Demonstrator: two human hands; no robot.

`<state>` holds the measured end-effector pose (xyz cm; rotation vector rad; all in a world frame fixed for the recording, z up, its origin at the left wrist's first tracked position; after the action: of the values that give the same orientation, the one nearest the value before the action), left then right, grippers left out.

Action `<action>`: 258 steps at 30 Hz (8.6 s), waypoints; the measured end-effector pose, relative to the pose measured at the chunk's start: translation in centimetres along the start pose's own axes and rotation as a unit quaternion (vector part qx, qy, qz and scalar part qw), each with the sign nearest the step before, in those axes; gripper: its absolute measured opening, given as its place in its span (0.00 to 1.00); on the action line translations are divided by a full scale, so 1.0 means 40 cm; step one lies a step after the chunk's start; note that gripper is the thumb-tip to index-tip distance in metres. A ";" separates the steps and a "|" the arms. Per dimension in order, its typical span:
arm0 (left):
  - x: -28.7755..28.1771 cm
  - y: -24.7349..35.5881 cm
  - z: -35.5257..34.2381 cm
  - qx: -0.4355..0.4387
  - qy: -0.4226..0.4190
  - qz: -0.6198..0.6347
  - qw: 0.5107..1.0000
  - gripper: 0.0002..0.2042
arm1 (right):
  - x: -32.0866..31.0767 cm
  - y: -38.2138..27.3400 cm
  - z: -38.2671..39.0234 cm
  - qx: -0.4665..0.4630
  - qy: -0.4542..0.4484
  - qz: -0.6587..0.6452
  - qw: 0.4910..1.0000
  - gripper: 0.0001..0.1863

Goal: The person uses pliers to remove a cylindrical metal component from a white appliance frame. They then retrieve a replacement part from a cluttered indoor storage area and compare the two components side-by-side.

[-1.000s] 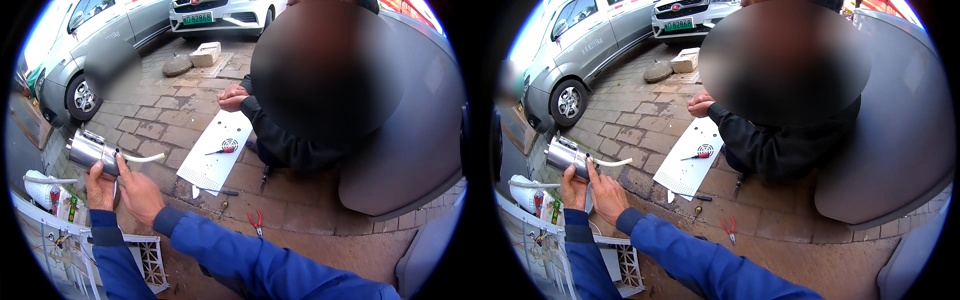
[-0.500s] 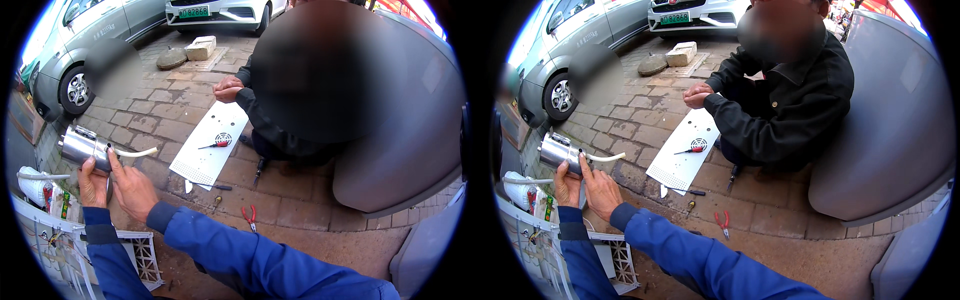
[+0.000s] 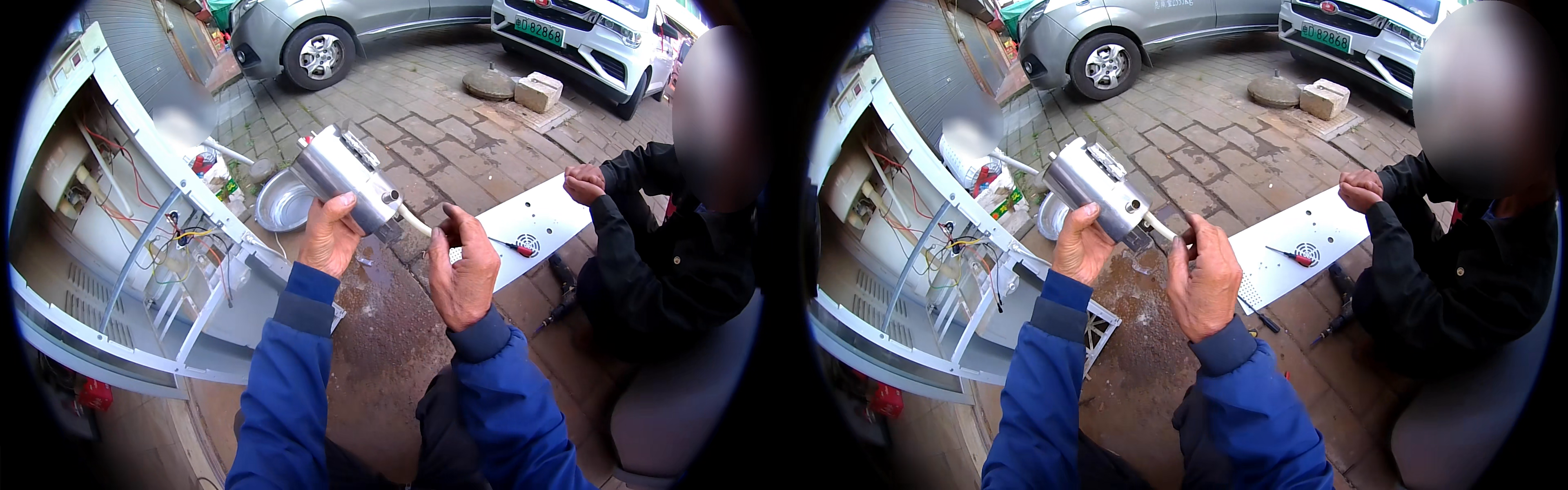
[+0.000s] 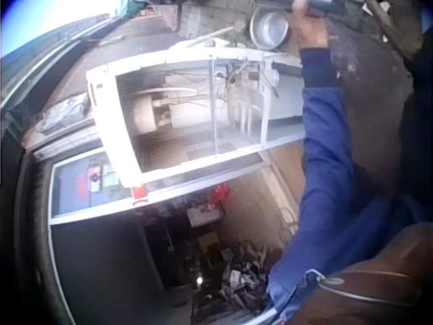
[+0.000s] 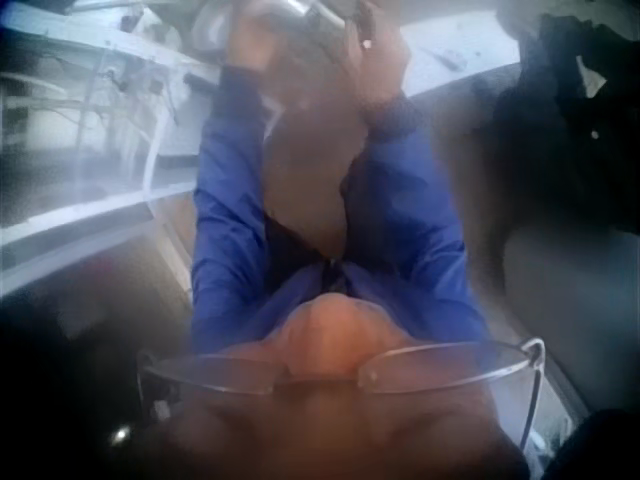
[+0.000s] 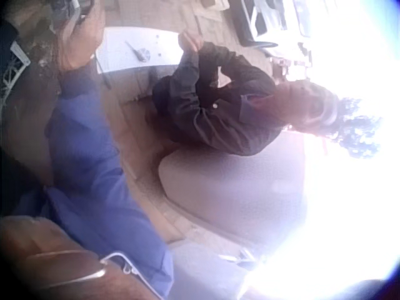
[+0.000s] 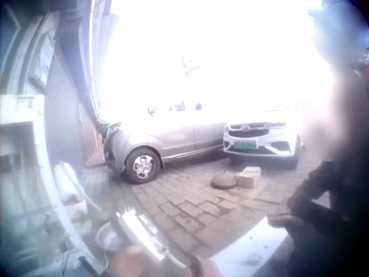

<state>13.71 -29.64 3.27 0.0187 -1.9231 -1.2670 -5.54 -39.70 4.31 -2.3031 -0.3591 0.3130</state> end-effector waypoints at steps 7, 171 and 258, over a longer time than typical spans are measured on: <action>-0.076 -0.105 0.123 -0.054 0.099 0.075 0.991 0.33 | -0.117 0.033 0.075 0.008 -0.066 0.045 0.997 0.09; -0.040 -0.126 0.186 0.003 0.108 0.022 0.994 0.31 | -0.007 0.000 0.175 0.153 -0.312 -0.035 0.937 0.20; -0.056 -0.192 0.189 -0.032 0.159 0.054 0.985 0.29 | 0.011 0.065 0.207 0.170 -0.316 -0.006 0.933 0.25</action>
<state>7.41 -26.76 -5.28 0.0780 -1.5895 -1.1746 -7.44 -35.79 -3.21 -1.8117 -0.5835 1.0349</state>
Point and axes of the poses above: each hand's wrist, its own z-axis away from the middle knuckle, its own x-axis out of the palm, y = z × x, the point moved 5 cm from there along -z, towards the middle knuckle, and after that the axes turned 3 degrees about -x, right-handed, at the moved point
